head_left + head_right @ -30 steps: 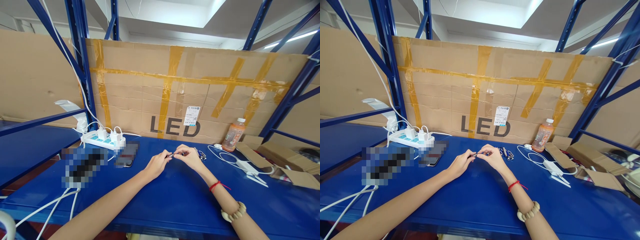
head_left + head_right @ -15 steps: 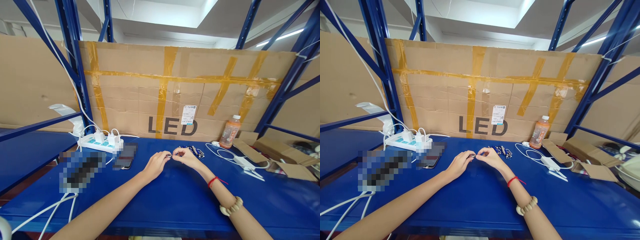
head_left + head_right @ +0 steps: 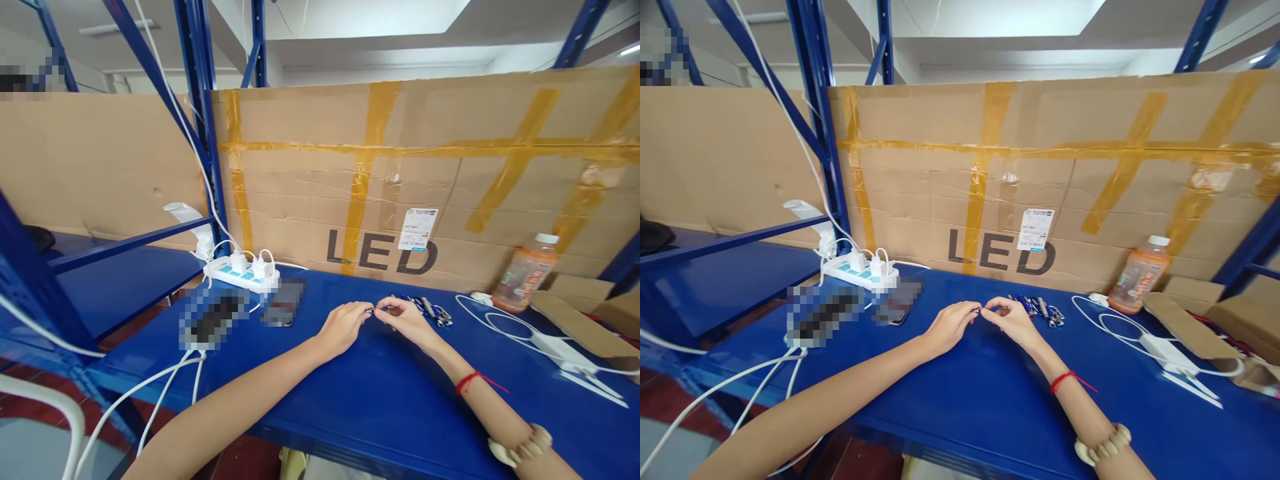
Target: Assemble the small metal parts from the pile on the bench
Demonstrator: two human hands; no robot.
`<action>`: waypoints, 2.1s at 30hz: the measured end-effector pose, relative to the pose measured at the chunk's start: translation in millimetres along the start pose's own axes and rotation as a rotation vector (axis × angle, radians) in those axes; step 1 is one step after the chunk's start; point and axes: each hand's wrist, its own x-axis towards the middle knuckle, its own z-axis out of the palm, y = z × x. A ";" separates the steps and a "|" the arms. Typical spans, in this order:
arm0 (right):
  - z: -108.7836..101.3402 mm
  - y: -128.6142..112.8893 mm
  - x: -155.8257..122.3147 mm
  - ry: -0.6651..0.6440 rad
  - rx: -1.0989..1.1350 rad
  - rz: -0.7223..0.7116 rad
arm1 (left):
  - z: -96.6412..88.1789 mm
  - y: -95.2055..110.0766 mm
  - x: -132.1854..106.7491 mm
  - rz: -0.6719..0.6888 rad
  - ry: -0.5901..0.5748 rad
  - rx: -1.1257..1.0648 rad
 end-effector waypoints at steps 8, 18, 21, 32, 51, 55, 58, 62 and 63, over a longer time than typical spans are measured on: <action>-1.3 -0.3 -0.7 0.110 -0.138 -0.325 | -0.1 -0.6 0.3 -0.091 -0.018 -0.006; -0.5 5.8 2.5 0.123 -0.254 -0.379 | -5.5 -3.6 -1.0 -0.083 -0.123 -0.088; -3.4 13.6 5.3 0.080 -0.215 -0.369 | -7.2 -4.2 -2.0 -0.105 -0.197 -0.139; -5.9 25.1 4.8 -0.041 -0.156 -0.275 | -6.0 -10.0 -2.3 -0.134 -0.331 -0.287; 9.0 -0.7 -5.0 -0.033 0.003 -0.064 | 4.3 -13.9 -1.5 -0.087 -0.022 -0.198; 9.7 -1.1 -4.5 -0.027 0.034 -0.025 | 7.4 -16.1 -0.3 -0.111 0.003 -0.194; 8.6 2.0 -2.9 -0.042 0.084 -0.012 | 8.3 -15.5 0.2 -0.099 0.020 -0.157; 4.8 4.8 -2.7 -0.058 0.088 -0.003 | 7.1 -10.9 0.3 -0.095 0.009 -0.158; 3.8 4.8 -3.1 -0.062 0.083 -0.002 | 6.7 -9.8 0.4 -0.099 0.005 -0.170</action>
